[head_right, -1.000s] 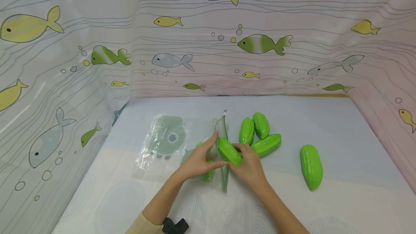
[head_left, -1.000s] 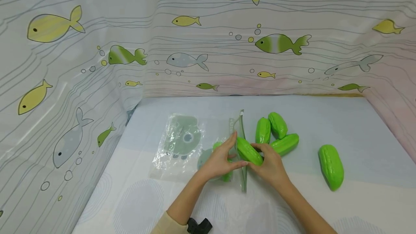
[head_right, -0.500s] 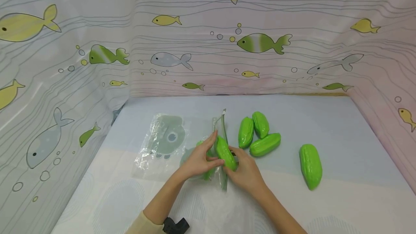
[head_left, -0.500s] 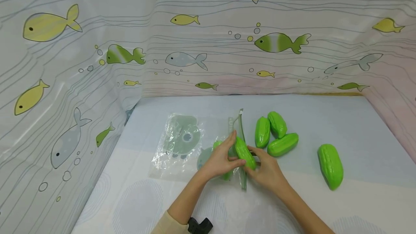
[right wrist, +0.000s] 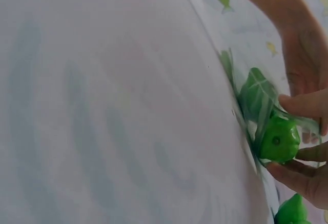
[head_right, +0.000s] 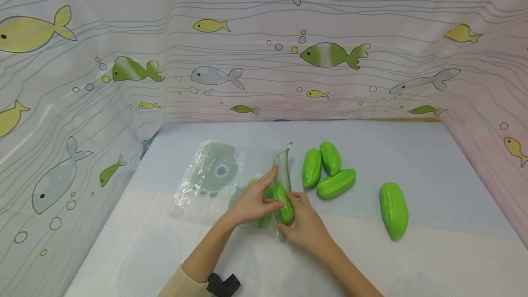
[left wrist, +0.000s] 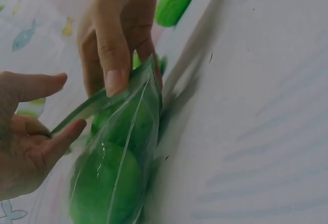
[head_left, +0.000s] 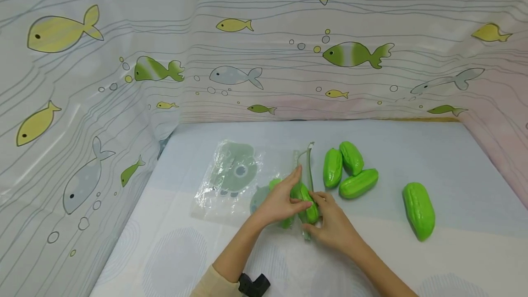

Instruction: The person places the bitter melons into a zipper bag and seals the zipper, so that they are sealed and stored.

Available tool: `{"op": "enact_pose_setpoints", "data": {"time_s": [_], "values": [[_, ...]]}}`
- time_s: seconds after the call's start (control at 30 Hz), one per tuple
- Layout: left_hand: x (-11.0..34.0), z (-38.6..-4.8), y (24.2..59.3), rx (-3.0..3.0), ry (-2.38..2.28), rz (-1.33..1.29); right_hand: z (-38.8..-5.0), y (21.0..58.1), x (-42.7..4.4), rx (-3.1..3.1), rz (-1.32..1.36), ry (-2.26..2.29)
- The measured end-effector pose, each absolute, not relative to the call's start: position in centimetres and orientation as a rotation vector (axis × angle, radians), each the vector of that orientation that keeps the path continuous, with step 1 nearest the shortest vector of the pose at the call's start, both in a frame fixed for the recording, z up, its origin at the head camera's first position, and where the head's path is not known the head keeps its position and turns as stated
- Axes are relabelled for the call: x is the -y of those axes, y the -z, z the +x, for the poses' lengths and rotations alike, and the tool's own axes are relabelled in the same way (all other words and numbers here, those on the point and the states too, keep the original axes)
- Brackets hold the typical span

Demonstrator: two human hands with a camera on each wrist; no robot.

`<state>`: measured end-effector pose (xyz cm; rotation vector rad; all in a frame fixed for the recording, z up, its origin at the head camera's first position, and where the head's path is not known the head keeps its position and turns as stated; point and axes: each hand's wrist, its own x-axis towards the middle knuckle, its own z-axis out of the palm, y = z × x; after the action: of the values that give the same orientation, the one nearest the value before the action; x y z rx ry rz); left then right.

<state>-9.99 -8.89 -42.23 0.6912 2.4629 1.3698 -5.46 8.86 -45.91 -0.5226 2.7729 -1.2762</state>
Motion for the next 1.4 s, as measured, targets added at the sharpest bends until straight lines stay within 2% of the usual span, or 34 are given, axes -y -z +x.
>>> {"op": "enact_pose_setpoints", "data": {"time_s": [0.23, 0.5, 0.87, 1.13, 1.4], "values": [[8.9, -10.0, 42.5, -2.422, -1.409, 0.664, -5.4, 45.4, -10.4, -2.737, -0.353, 1.31], [8.8, -10.1, 42.5, -2.393, -1.431, 0.637, -5.8, 46.3, -12.5, -2.649, -0.609, 1.386], [8.5, -10.2, 42.5, -2.35, -1.493, 0.632, -6.2, 46.8, -11.7, -2.525, -0.99, 1.292], [8.9, -10.2, 42.6, -2.372, -1.469, 0.653, -6.5, 46.7, -11.1, -2.444, -1.014, 1.2], [9.7, -10.4, 43.1, -2.492, -1.303, 0.703, -6.7, 46.8, -12.2, -2.365, -0.986, 1.339]]}}
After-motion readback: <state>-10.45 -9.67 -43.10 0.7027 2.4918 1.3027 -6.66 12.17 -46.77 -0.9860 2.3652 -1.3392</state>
